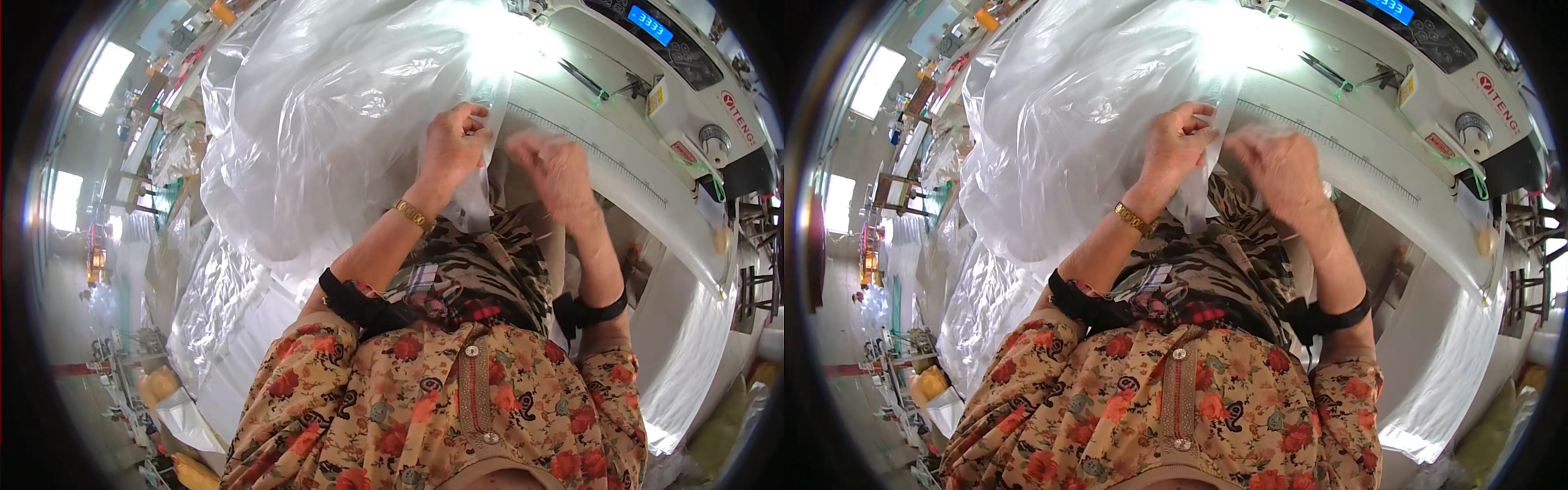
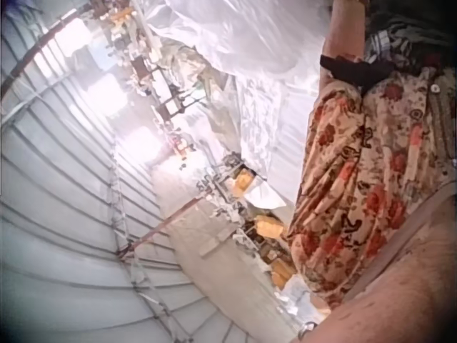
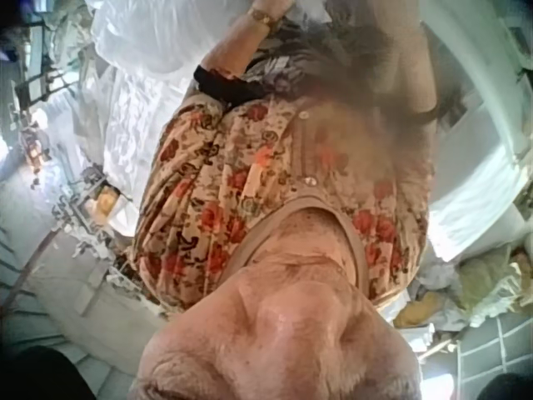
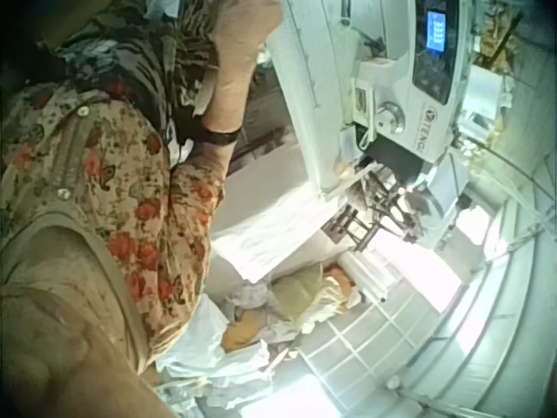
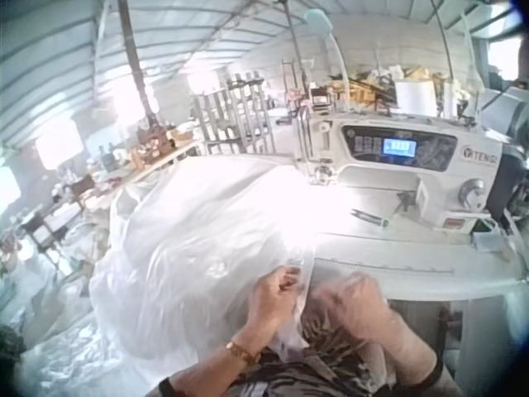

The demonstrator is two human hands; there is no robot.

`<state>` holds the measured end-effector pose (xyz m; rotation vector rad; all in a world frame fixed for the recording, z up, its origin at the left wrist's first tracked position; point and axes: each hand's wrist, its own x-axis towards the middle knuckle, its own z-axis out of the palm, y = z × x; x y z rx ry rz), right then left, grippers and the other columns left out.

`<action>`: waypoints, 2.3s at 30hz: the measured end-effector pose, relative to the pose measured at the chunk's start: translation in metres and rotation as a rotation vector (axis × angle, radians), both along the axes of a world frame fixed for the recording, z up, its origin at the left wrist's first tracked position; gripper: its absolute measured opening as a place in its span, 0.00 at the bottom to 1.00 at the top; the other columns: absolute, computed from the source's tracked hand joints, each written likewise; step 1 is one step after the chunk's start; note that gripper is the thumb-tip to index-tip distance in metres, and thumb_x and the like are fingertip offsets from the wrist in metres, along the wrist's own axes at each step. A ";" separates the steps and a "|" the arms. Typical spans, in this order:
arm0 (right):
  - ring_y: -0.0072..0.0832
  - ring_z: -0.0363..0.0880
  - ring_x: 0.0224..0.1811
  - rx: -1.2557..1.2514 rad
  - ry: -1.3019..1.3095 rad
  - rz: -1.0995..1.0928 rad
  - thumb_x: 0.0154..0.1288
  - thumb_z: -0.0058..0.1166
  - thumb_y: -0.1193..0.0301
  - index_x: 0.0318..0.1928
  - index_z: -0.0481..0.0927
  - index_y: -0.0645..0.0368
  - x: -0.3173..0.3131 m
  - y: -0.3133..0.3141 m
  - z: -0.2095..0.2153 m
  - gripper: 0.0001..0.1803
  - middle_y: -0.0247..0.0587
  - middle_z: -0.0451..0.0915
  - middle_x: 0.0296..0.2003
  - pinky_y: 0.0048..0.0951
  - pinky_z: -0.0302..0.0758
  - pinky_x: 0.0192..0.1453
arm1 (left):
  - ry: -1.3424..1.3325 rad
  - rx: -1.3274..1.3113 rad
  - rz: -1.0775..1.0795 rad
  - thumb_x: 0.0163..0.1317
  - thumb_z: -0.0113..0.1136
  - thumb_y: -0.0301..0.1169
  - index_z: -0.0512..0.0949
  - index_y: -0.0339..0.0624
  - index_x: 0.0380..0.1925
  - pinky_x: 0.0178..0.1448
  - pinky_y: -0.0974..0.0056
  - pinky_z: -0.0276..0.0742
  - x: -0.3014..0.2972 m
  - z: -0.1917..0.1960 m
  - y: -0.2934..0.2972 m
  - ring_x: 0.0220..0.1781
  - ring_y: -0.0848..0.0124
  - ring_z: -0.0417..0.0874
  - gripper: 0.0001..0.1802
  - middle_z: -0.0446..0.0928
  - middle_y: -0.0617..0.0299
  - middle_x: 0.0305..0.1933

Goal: Sewing the edges of large white plastic bags using an industrial sewing machine.

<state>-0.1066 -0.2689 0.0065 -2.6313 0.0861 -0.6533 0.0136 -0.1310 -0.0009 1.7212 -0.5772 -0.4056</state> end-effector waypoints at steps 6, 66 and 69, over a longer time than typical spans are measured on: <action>0.42 0.79 0.54 -0.183 -0.144 -0.082 0.70 0.53 0.64 0.49 0.84 0.57 0.057 -0.042 0.001 0.14 0.45 0.83 0.50 0.40 0.74 0.58 | -0.188 0.006 0.034 0.64 0.56 0.22 0.79 0.33 0.50 0.30 0.65 0.78 -0.011 -0.009 0.000 0.21 0.69 0.80 0.15 0.82 0.56 0.30; 0.42 0.81 0.50 0.091 -0.082 -0.314 0.70 0.51 0.63 0.55 0.81 0.57 0.097 -0.077 -0.020 0.18 0.44 0.86 0.44 0.43 0.71 0.61 | -0.539 0.318 -0.464 0.70 0.57 0.35 0.75 0.32 0.55 0.59 0.58 0.76 0.016 -0.113 0.084 0.54 0.60 0.83 0.20 0.82 0.46 0.51; 0.36 0.79 0.54 0.170 -0.034 -0.356 0.68 0.54 0.63 0.55 0.82 0.52 0.097 -0.070 -0.015 0.18 0.38 0.87 0.42 0.44 0.66 0.64 | -0.902 0.347 -0.137 0.68 0.58 0.37 0.77 0.34 0.50 0.55 0.57 0.76 0.077 -0.126 0.114 0.50 0.58 0.83 0.18 0.82 0.47 0.47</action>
